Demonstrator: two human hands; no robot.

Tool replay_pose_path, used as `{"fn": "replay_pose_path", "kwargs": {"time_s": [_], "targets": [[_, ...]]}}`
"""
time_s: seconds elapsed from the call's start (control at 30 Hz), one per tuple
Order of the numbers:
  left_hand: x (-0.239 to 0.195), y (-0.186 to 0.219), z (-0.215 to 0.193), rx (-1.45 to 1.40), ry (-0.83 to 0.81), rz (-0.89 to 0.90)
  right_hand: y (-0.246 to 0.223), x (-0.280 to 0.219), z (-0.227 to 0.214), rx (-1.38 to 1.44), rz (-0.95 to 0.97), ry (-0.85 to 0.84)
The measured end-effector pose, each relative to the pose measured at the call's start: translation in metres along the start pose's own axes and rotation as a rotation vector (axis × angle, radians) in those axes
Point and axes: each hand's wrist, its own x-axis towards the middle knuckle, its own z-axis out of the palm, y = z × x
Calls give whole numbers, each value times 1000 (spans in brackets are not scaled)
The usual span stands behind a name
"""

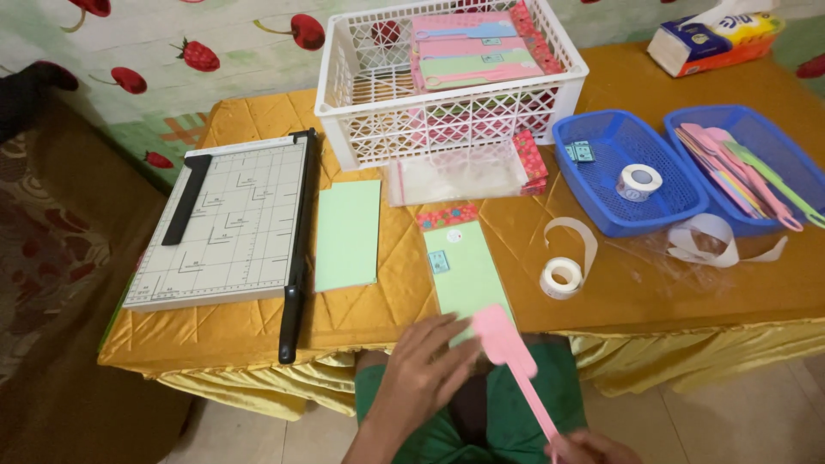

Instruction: Assembling paper inserts into plastic sleeves and decorating them with stickers

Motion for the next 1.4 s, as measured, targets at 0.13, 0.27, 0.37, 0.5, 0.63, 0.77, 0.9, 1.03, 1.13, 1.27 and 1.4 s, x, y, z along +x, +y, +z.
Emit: {"fn": "replay_pose_path", "kwargs": {"time_s": [0.13, 0.27, 0.37, 0.5, 0.63, 0.77, 0.9, 1.03, 1.13, 1.27, 1.4], "targets": [[4, 8, -2, -67, -99, 69, 11, 45, 32, 407, -232, -113], [6, 11, -1, -229, -37, 124, 8, 68, 66, 643, -514, -256], [5, 7, -4, -233, -23, 100, 28, 85, 67, 598, -539, -276], [1, 3, -2, -234, -5, 80, 72, 103, 79, 791, -603, -221], [0, 5, 2, -216, -2, 55, 59, 95, 79, 792, -600, -147], [0, 4, -1, -212, 14, 58, 54, 117, 89, 820, -812, -211], [-3, 3, -4, -204, -6, 64, 23, 88, 79, 834, -762, -159], [-4, 2, -4, -203, -23, 72, 17, 85, 81, 796, -752, -168], [-6, 2, -4, -190, 3, 84, 6, 65, 80, 783, -694, -190], [-6, 2, -5, -165, 8, 107, 4, 64, 88, 820, -774, -173], [-10, -3, -6, -193, -22, 107, 9, 75, 101, 871, -704, -161]]}}
